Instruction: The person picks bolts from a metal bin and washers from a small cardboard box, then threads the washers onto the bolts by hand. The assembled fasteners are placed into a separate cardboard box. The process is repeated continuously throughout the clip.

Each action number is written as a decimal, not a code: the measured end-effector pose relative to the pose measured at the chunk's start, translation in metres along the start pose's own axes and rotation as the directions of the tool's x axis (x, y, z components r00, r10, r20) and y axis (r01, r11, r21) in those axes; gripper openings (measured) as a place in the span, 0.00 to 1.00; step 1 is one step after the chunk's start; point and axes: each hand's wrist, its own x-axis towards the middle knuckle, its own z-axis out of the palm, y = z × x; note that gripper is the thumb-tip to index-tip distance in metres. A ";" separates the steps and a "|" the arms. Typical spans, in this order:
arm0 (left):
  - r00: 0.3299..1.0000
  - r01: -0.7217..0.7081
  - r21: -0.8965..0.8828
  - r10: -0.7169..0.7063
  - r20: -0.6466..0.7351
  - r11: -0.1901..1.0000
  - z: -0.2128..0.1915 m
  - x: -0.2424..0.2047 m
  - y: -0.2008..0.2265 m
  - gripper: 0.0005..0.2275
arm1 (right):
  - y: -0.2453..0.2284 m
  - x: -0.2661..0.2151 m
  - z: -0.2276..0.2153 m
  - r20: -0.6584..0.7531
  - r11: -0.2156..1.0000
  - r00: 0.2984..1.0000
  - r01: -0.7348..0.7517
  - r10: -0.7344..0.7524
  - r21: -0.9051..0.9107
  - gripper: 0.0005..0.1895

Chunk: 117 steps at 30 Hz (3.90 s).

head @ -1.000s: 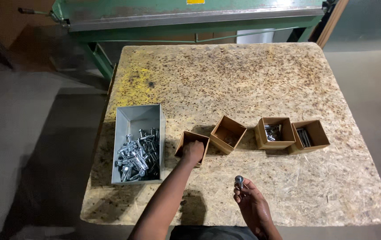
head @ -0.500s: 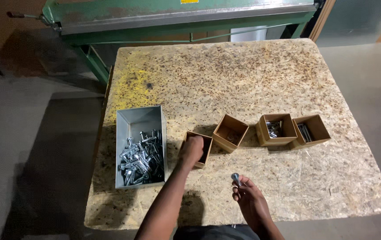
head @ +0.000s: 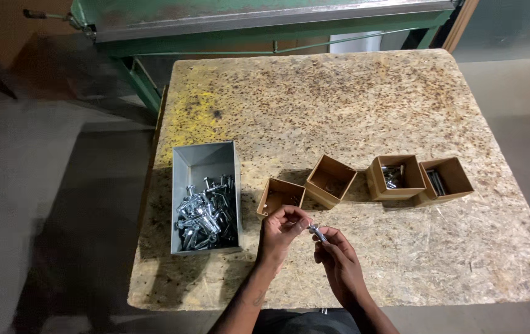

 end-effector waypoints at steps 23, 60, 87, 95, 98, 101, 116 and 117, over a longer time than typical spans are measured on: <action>0.965 -0.250 0.450 0.186 0.182 0.857 -0.011 -0.021 0.022 0.14 | 0.008 -0.018 0.008 0.071 0.945 0.980 0.196 -0.183 -0.261 0.11; 0.860 -0.459 0.477 0.241 0.449 0.749 -0.042 -0.012 0.059 0.15 | 0.004 -0.011 0.028 0.140 0.952 0.980 0.175 -0.143 -0.253 0.16; 0.879 -0.476 0.752 0.239 0.412 0.456 -0.087 -0.017 0.072 0.17 | 0.042 0.007 0.042 0.176 0.986 0.984 0.059 -0.030 -0.158 0.15; 0.875 -0.483 0.737 0.223 0.430 0.473 -0.098 -0.025 0.058 0.24 | 0.048 0.007 0.041 0.161 0.976 0.986 -0.015 0.051 -0.218 0.16; 0.885 -0.455 0.737 0.162 0.436 0.500 -0.096 -0.029 0.071 0.23 | 0.054 0.014 0.044 0.189 0.978 0.981 0.003 0.037 -0.209 0.15; 0.895 -0.437 0.741 0.166 0.414 0.510 -0.098 -0.032 0.073 0.16 | 0.048 0.011 0.053 0.234 0.979 0.971 0.010 0.039 -0.202 0.14; 0.993 0.084 0.711 -0.116 -0.004 0.698 -0.148 -0.031 0.092 0.10 | 0.021 -0.001 0.051 0.280 0.941 0.904 -0.276 0.323 -0.194 0.26; 0.999 0.021 0.721 0.006 -0.035 0.693 -0.166 -0.023 0.094 0.11 | 0.011 -0.004 0.050 0.241 0.923 0.902 -0.303 0.358 -0.238 0.27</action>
